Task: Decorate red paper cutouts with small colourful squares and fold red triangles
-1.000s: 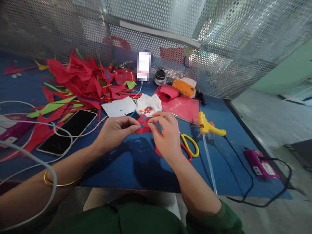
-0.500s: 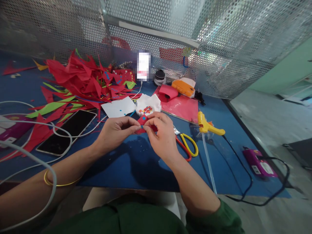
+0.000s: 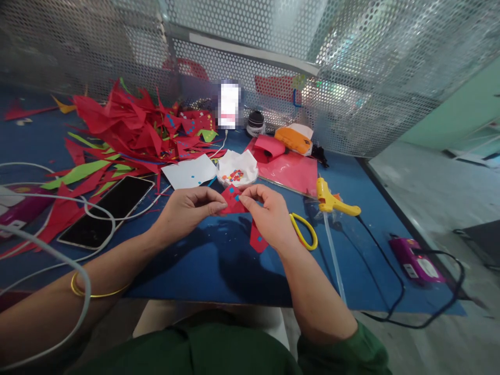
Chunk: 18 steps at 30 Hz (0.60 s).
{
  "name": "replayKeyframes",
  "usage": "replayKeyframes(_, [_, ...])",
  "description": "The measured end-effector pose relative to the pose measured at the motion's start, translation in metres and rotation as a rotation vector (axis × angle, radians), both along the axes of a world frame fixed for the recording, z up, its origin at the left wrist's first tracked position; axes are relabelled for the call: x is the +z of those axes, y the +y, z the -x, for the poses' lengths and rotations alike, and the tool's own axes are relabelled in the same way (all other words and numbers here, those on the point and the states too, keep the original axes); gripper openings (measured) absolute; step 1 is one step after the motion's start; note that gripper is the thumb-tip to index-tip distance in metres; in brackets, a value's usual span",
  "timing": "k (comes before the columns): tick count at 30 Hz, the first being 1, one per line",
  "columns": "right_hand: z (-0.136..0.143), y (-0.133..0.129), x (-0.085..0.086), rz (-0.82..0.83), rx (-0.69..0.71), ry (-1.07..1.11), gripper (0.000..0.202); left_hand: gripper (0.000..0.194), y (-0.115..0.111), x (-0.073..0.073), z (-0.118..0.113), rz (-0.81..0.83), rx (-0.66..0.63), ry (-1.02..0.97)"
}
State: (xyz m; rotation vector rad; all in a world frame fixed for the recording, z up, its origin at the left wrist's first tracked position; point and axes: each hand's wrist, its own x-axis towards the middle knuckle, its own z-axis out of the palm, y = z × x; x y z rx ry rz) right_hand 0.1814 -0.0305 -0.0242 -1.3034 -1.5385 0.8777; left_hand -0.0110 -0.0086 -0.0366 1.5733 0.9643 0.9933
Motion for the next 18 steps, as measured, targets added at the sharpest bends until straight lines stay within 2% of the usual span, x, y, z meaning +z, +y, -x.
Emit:
replayKeyframes(4, [0.005, 0.0, -0.003, 0.011, -0.011, -0.043, 0.007, 0.009, -0.001, -0.001, -0.002, 0.084, -0.004, -0.061])
replayKeyframes(7, [0.008, -0.001, -0.003, 0.009, -0.009, -0.056, 0.007, 0.027, 0.0, -0.002, -0.003, 0.2, 0.005, -0.123])
replayKeyframes(9, [0.009, -0.002, -0.003, -0.011, -0.013, -0.075, 0.007, 0.03, 0.0, -0.001, -0.003, 0.262, -0.018, -0.119])
replayKeyframes(13, [0.01, -0.004, -0.001, -0.056, -0.02, -0.154, 0.008, 0.01, -0.001, 0.003, -0.003, 0.331, -0.056, -0.08])
replayKeyframes(18, [0.013, -0.006, -0.001, -0.144, -0.037, -0.232, 0.008, 0.003, -0.001, 0.006, -0.003, 0.4, -0.04, -0.083])
